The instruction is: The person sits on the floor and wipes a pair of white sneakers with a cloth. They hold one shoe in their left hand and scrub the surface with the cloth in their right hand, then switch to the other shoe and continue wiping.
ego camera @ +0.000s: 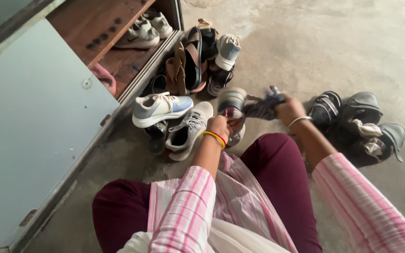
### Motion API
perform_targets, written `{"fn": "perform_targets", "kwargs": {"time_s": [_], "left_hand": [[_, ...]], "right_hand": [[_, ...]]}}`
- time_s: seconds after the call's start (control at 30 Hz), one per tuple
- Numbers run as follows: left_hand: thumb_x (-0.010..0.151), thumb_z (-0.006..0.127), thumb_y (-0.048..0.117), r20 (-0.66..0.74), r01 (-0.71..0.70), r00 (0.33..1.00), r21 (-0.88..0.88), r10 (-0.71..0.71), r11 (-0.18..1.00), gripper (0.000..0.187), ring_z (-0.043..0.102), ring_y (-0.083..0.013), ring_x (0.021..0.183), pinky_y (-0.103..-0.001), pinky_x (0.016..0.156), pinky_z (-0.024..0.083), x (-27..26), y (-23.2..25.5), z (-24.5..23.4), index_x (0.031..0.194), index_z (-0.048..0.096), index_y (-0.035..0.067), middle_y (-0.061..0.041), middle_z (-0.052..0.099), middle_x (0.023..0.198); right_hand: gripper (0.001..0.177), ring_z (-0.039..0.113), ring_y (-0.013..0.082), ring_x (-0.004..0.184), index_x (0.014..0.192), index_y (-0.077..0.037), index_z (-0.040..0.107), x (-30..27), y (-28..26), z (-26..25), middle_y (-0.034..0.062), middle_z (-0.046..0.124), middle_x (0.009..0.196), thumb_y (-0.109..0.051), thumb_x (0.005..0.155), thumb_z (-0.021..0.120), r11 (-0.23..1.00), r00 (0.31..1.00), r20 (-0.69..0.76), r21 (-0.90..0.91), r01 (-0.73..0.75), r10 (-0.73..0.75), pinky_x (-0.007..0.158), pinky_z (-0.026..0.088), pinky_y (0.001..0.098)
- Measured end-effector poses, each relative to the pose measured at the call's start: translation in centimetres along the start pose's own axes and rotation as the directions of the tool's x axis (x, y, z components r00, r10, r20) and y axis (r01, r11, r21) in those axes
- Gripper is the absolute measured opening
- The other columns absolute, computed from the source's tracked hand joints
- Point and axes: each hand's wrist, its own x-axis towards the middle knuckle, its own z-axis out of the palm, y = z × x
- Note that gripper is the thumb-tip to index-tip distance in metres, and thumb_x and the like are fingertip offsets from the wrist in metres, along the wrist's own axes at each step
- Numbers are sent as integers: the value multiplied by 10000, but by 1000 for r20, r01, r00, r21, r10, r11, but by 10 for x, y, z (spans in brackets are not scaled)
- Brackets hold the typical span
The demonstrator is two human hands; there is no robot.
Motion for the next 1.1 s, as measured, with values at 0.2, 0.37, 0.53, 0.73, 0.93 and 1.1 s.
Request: {"fn": "perform_targets", "kwargs": {"time_s": [0.2,0.37,0.53,0.73,0.93,1.1], "left_hand": [[905,466,54,401,-130,902,604,-160,786,245,757,-338,823,-471,687,640,34,33,-1,995,685,-7,-186,750,917],[893,515,64,117,-247,927,905,-356,-345,255,754,-277,768,-414,643,611,39,77,11,960,747,-16,-169,772,899],[888,552,96,111,-363,907,694,-406,-622,253,725,-233,705,-371,606,571,34,117,14,953,785,20,-138,772,873],[874,659,137,-296,262,936,947,-192,-184,177,609,-230,630,-372,580,515,-20,159,-9,923,757,-2,-121,715,807],[860,725,259,153,-147,988,929,-7,-341,186,719,-222,767,-371,732,568,-76,163,18,935,775,96,-116,776,910],[847,772,336,249,-267,962,781,-111,-564,212,728,-253,948,-394,866,577,-88,154,54,975,784,168,-66,774,993]], "right_hand": [[494,729,192,783,1171,29,611,10,3,-45,95,737,921,34,728,830,807,997,-51,585,80,-61,698,605,317],[505,727,156,873,1200,60,685,-14,-14,-34,126,767,1037,73,718,834,869,926,155,425,252,-345,779,623,306],[664,722,142,763,1382,-28,585,-61,-41,14,96,768,977,21,749,780,933,871,364,267,241,-329,683,617,303],[659,681,158,717,1437,-84,568,-107,-80,63,100,753,923,-92,817,793,936,882,355,275,219,-311,647,577,317],[420,735,355,875,1229,-102,651,-60,-108,13,221,745,1000,-127,835,792,781,793,124,-136,610,-597,730,573,443],[464,610,118,795,1403,-43,539,-48,-111,-41,48,691,1012,-59,994,757,654,783,-316,432,621,-535,668,511,292]]}}
